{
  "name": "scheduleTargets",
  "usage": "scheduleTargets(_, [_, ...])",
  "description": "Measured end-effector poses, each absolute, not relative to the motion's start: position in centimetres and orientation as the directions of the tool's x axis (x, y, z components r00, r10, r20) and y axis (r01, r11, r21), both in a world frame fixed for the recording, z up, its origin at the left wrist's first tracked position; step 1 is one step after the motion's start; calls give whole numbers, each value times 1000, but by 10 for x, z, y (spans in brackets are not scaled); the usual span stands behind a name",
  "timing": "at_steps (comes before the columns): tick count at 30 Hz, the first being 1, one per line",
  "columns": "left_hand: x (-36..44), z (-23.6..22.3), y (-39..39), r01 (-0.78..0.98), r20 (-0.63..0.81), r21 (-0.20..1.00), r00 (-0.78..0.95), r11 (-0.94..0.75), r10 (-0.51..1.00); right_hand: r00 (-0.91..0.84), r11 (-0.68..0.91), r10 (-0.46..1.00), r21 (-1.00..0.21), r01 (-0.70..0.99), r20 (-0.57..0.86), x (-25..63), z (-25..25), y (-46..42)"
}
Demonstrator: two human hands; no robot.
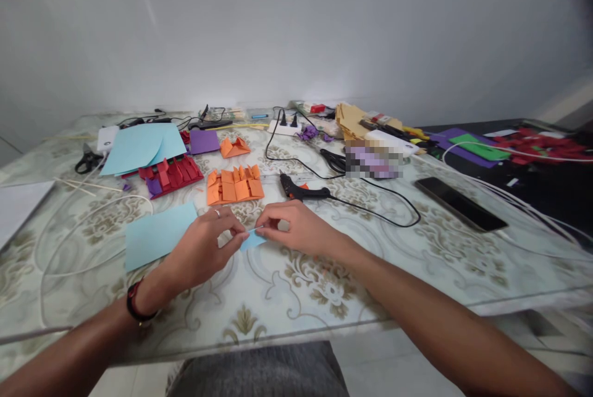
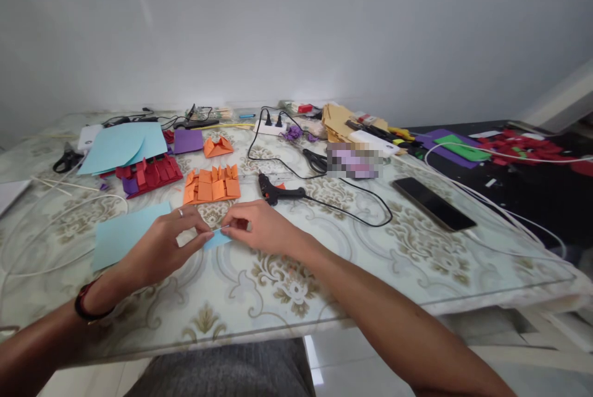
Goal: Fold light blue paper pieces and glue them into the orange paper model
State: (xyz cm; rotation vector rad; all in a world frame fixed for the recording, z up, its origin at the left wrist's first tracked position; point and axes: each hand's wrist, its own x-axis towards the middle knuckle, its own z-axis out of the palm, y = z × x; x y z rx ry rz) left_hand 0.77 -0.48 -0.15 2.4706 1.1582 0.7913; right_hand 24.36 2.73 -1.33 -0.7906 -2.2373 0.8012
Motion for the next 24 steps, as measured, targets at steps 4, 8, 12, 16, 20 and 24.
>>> scheduleTargets(4, [8,-1,-5,642,354,454,506,-618,786,-622,612,715,-716,336,320,243,-13,27])
scheduleTargets(8, [8,-2,-4,634,334,477,510,-609,793,-617,599,724,-724,342,308,244,-11,27])
scheduleTargets(12, [7,-6,-4,633,263,500,539,-591,800,-617,616,716,-712,338,326,244,-12,29])
scheduleTargets(16, [7,-8,-5,602,293,502,557,-621,777,-639,648,681,-700,301,356,245,-15,31])
scheduleTargets(20, [8,-9,-6,581,195,619,538,-528,820,-648,683,648,-682,260,401,246,-16,32])
scheduleTargets(24, [8,-7,-4,536,106,754,470,-379,876,-612,680,667,-681,270,424,246,-16,32])
